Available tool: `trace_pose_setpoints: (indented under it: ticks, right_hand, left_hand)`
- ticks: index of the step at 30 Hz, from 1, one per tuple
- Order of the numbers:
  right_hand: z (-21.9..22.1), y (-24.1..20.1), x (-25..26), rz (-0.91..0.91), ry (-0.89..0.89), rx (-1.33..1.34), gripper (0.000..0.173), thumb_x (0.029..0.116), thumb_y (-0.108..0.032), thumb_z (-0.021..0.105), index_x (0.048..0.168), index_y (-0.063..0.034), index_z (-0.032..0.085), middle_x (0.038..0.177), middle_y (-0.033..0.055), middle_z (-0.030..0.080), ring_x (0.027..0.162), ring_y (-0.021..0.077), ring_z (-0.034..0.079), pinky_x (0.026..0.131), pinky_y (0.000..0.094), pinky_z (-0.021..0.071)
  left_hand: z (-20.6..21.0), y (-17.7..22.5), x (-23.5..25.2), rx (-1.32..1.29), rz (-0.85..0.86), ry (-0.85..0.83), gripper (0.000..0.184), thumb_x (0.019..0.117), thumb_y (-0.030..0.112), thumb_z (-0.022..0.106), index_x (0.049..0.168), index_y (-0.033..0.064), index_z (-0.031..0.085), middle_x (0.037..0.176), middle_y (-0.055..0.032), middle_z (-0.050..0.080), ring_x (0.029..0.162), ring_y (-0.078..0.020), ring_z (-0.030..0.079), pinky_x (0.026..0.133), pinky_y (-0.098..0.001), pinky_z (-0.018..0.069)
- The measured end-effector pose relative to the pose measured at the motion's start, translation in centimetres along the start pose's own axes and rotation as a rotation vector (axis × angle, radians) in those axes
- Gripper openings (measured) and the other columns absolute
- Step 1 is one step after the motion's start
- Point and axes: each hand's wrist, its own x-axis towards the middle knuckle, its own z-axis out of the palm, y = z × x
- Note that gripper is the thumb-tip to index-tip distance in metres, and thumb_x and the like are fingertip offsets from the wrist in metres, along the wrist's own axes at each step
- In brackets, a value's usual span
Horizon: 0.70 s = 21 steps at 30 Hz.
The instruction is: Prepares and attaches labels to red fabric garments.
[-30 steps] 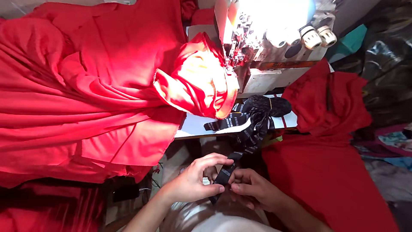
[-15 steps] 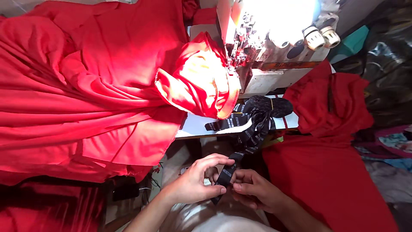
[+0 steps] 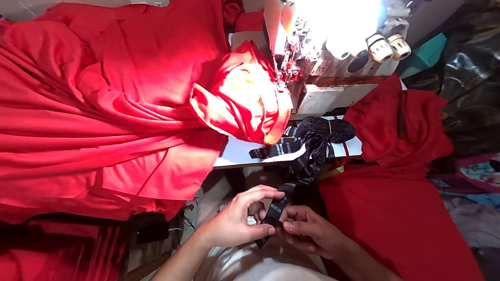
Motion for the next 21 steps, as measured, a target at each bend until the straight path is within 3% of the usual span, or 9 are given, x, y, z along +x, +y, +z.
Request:
trace_pose_setpoints:
  ticks: [17,19,21]
  right_hand:
    - [0.8,-0.3,0.7,0.03,0.093,0.006,0.012,0.0998,-0.021,0.06,0.091,-0.0199,0.068,0.07,-0.0108,0.064,0.045,-0.0086,0.043,0.041,0.0088,0.0333]
    - [0.6,-0.4,0.5,0.001,0.066,-0.083,0.009,0.1002,-0.019,0.06,0.095,-0.0186,0.067,0.071,-0.0108,0.063,0.046,-0.0079,0.043,0.041,0.0094,0.0337]
    - [0.1,-1.7,-0.2,-0.181,0.125,-0.357,0.01,0.0995,-0.016,0.061,0.107,-0.0121,0.066,0.079,-0.0091,0.065,0.051,-0.0068,0.048,0.045,0.0117,0.0387]
  left_hand:
    - [0.3,0.0,0.5,0.032,0.018,-0.051,0.062,0.083,-0.002,0.076,0.141,-0.0038,0.054,0.143,-0.014,0.053,0.085,-0.0003,0.063,0.07,-0.0156,0.0547]
    - [0.0,-0.2,0.2,0.111,0.035,-0.059,0.066,0.0841,0.002,0.076,0.145,-0.0021,0.052,0.144,-0.0163,0.052,0.085,-0.0005,0.062,0.07,-0.0148,0.054]
    - [-0.5,0.0,-0.3,0.277,-0.003,-0.009,0.07,0.083,0.008,0.079,0.147,0.0021,0.052,0.137,-0.0155,0.058,0.079,-0.0013,0.061,0.066,-0.0151,0.0526]
